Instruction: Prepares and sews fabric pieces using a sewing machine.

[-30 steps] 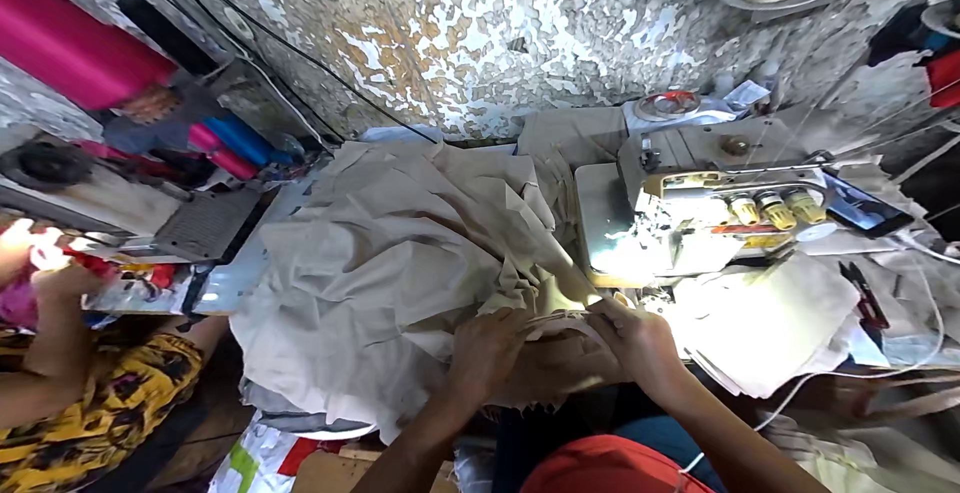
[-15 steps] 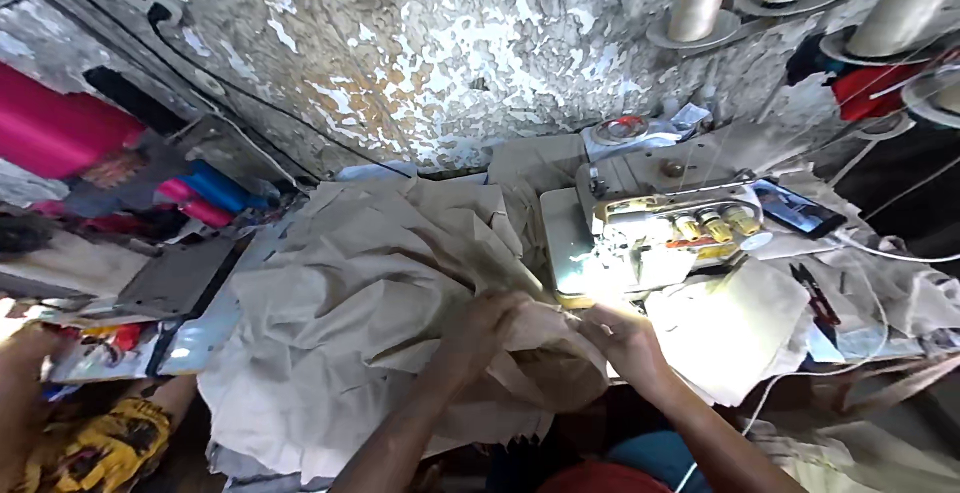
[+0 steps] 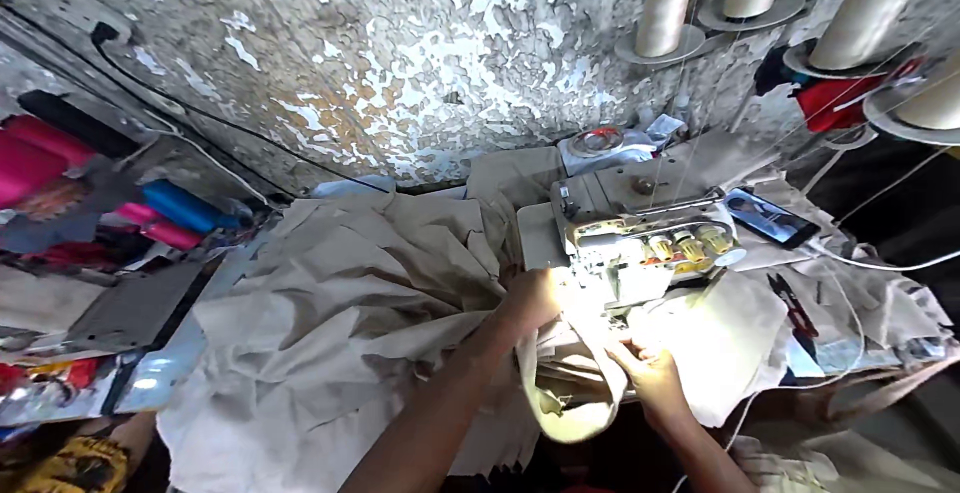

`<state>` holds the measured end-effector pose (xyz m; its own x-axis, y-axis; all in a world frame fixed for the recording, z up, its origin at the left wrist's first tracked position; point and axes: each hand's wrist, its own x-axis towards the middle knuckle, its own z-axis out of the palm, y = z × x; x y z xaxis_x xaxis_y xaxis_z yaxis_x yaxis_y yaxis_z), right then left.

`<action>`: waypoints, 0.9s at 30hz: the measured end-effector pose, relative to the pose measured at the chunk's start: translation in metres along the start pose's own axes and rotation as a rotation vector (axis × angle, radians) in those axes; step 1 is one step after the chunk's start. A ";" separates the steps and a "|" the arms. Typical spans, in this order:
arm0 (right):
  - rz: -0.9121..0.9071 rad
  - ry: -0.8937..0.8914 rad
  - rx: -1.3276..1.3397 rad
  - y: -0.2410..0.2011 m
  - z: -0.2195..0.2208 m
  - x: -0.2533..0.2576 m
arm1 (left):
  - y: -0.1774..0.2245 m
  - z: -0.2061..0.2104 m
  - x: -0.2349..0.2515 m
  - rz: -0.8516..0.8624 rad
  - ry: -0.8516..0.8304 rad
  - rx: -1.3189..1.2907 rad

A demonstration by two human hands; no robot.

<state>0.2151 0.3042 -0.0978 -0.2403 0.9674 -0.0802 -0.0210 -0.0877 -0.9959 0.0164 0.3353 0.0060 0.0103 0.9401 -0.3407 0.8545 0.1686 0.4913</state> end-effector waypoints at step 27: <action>0.036 0.023 -0.165 -0.008 0.003 -0.007 | -0.006 0.017 -0.004 -0.054 0.065 -0.064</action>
<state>0.2136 0.2974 -0.0895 -0.2154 0.9697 -0.1154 0.1470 -0.0846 -0.9855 0.0197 0.3255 -0.0090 -0.0702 0.9462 -0.3159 0.8180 0.2359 0.5246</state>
